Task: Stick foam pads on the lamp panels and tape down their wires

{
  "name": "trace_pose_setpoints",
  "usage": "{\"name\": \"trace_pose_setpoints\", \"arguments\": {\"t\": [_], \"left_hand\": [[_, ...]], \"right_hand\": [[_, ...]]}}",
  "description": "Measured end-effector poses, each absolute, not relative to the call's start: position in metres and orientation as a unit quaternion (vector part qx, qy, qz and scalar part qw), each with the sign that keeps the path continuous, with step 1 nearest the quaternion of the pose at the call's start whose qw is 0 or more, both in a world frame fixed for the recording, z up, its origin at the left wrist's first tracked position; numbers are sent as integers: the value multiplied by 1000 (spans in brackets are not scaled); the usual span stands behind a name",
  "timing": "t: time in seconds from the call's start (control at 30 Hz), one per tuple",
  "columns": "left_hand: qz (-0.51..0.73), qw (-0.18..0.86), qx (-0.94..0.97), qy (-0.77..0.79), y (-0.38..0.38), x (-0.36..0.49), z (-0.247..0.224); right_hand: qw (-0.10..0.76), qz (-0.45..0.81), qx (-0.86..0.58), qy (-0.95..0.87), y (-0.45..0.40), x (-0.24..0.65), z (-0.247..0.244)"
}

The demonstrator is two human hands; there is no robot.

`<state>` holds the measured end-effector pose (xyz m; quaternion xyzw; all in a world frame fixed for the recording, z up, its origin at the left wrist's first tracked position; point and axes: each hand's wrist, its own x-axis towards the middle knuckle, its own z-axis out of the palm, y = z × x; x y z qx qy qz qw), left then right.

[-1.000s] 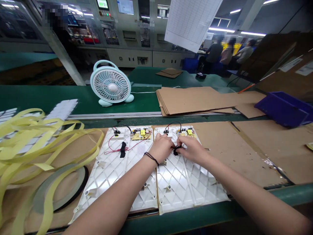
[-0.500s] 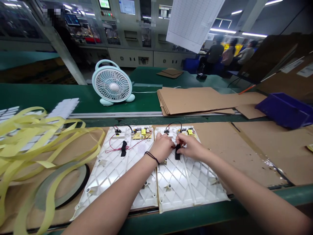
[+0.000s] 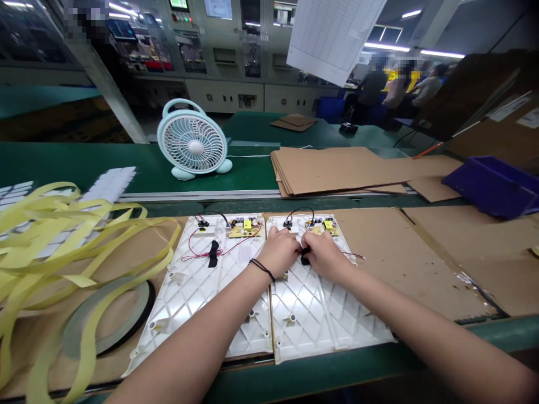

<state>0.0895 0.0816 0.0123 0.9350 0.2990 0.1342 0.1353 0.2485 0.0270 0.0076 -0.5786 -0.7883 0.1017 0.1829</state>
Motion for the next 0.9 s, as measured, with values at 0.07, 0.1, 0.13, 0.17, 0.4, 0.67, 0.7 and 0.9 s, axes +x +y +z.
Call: {"name": "trace_pose_setpoints", "arguments": {"t": [0.07, 0.1, 0.13, 0.17, 0.4, 0.67, 0.7, 0.9], "left_hand": [[137, 140, 933, 301, 81, 90, 13], [135, 141, 933, 301, 81, 90, 13], [133, 141, 934, 300, 81, 90, 13], [130, 140, 935, 299, 81, 90, 13], [118, 137, 937, 298, 82, 89, 13], [108, 125, 937, 309, 81, 90, 18], [100, 125, 937, 309, 82, 90, 19], [54, 157, 925, 341, 75, 85, 36]], "right_hand": [[158, 37, -576, -801, 26, 246, 10], [153, 16, -573, -805, 26, 246, 12], [151, 7, -570, -807, 27, 246, 12], [151, 11, -569, -808, 28, 247, 12], [153, 0, -564, -812, 29, 251, 10], [133, -11, -530, -837, 28, 251, 10], [129, 2, -552, -824, 29, 250, 11], [122, 93, -635, -757, 36, 249, 20]]}}
